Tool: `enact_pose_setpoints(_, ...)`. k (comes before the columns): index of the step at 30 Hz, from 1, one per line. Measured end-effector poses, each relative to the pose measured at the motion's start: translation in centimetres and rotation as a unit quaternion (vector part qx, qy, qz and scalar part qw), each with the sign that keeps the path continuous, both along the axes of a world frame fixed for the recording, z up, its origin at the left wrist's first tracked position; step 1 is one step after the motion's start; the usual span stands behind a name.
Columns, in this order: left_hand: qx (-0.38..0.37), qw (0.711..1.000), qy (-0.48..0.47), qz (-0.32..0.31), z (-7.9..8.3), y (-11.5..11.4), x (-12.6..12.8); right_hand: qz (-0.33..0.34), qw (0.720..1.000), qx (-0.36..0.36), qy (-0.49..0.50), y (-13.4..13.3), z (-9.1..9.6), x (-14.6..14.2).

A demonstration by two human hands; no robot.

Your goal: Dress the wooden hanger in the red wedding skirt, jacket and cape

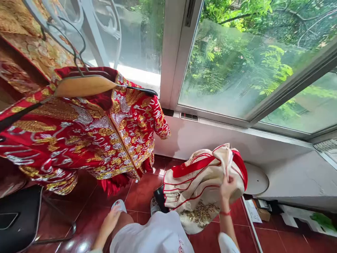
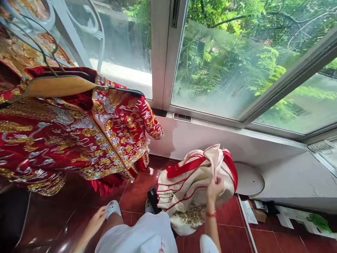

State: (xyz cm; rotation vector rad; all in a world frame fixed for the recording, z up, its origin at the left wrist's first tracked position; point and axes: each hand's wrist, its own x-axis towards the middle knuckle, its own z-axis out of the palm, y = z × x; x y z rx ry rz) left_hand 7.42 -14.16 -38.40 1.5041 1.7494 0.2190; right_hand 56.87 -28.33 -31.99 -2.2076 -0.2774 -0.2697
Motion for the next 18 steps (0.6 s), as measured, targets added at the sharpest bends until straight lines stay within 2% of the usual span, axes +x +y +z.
enact_pose_setpoints(2, -0.045, 0.994, -0.086, -0.059, -0.4, 1.0, 4.4, 0.001, 0.995, 0.099, 0.008, -2.6, -2.2, -5.3)
enact_pose_setpoints(4, -0.045, 0.969, -0.184, -0.158, 0.2, 1.7, 11.6, -0.02, 0.987, 0.156, 0.016, -4.2, -4.1, -9.8)
enact_pose_setpoints(6, -0.023, 0.921, -0.276, -0.273, 2.2, 1.7, 20.0, 0.009, 0.983, 0.176, 0.044, -4.9, -5.0, -13.0)
enact_pose_setpoints(8, -0.013, 0.871, -0.354, -0.341, 4.9, 1.2, 28.0, 0.07, 0.979, 0.173, 0.083, -5.1, -5.3, -15.1)
enact_pose_setpoints(9, -0.024, 0.848, -0.388, -0.359, 6.2, 0.9, 31.5, 0.102, 0.975, 0.168, 0.103, -5.2, -5.3, -15.8)
enact_pose_setpoints(11, -0.072, 0.825, -0.431, -0.358, 8.5, -0.1, 36.7, 0.142, 0.969, 0.153, 0.136, -5.9, -5.2, -17.0)
enact_pose_setpoints(13, -0.115, 0.819, -0.438, -0.353, 9.8, -1.0, 39.3, 0.17, 0.957, 0.149, 0.181, -7.1, -5.0, -17.8)
enact_pose_setpoints(15, -0.141, 0.817, -0.424, -0.366, 10.2, -2.2, 39.6, 0.184, 0.94, 0.177, 0.227, -8.7, -4.3, -17.9)
enact_pose_setpoints(16, -0.149, 0.815, -0.414, -0.377, 10.1, -2.9, 39.1, 0.168, 0.937, 0.196, 0.234, -9.5, -3.7, -17.5)
enact_pose_setpoints(18, -0.179, 0.799, -0.404, -0.408, 9.7, -4.6, 37.3, 0.073, 0.953, 0.218, 0.199, -10.5, -1.7, -15.8)
